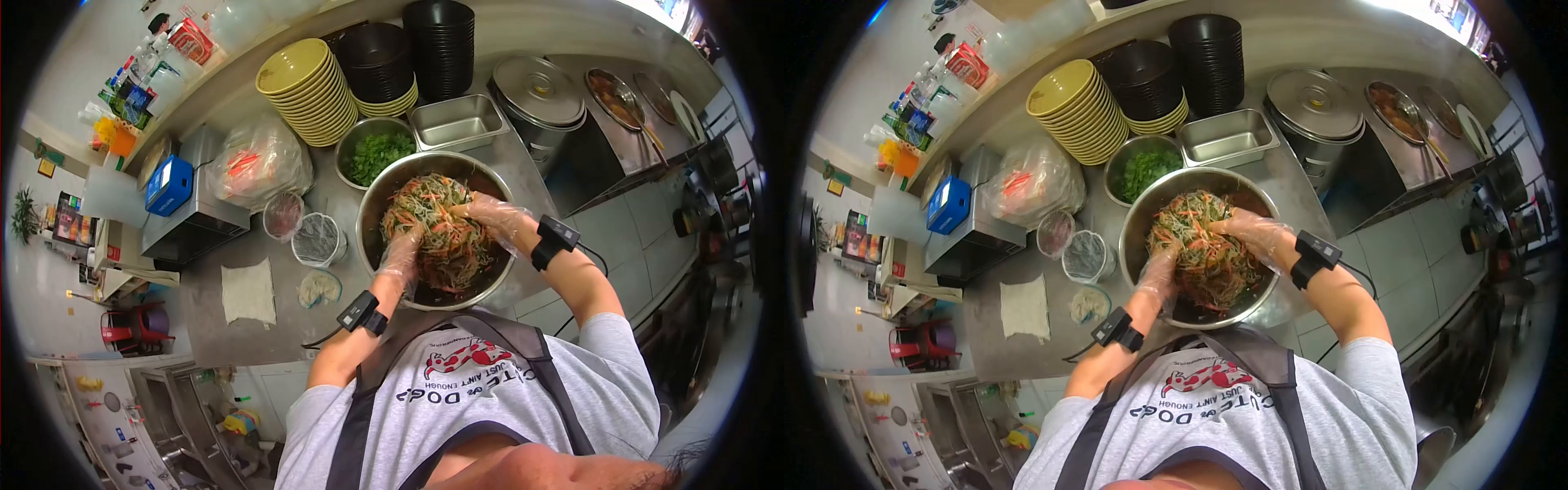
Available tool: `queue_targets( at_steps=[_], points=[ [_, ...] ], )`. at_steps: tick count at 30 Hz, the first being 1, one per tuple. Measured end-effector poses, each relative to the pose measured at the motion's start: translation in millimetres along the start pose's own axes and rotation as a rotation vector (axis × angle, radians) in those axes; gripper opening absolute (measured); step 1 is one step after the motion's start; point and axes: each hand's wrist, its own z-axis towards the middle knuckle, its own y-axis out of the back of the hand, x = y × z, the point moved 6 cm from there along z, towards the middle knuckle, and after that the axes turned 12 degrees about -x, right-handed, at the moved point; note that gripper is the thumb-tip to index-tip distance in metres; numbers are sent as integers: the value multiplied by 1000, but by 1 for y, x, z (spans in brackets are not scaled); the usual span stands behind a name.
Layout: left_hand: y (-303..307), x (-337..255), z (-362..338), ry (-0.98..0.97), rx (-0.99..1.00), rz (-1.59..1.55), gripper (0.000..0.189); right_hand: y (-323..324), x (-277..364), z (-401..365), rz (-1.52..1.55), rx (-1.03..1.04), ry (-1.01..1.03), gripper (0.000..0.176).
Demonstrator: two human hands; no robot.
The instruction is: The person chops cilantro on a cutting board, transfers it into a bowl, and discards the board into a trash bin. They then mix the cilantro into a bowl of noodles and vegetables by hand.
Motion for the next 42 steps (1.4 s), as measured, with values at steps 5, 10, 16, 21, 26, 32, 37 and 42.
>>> queue_targets(
  at_steps=[5,10,16,21,26,32,37,42],
  points=[
    [-33,-82,-48,-510,-61,525,37,-26,68,-45,-282,-70,179,46],
    [-62,-117,-52,-724,121,699,46,-44,104,-55,-609,-27,448,44],
    [-91,-140,-86,-626,191,676,41,-61,143,-91,-976,-207,601,34],
    [-94,-143,-100,-509,220,765,27,-54,132,-77,-1146,-273,578,34],
    [-65,-126,-54,-513,168,805,23,-41,117,-53,-1168,-233,519,28],
    [-35,-100,-26,-400,237,1256,28,-28,95,-41,-1301,-154,440,32],
    [-36,-104,-39,-459,131,1666,37,-17,71,-26,-1425,-54,423,36],
    [-14,-106,-11,-741,-278,1671,60,6,56,8,-1363,-119,450,41]
  ],
)
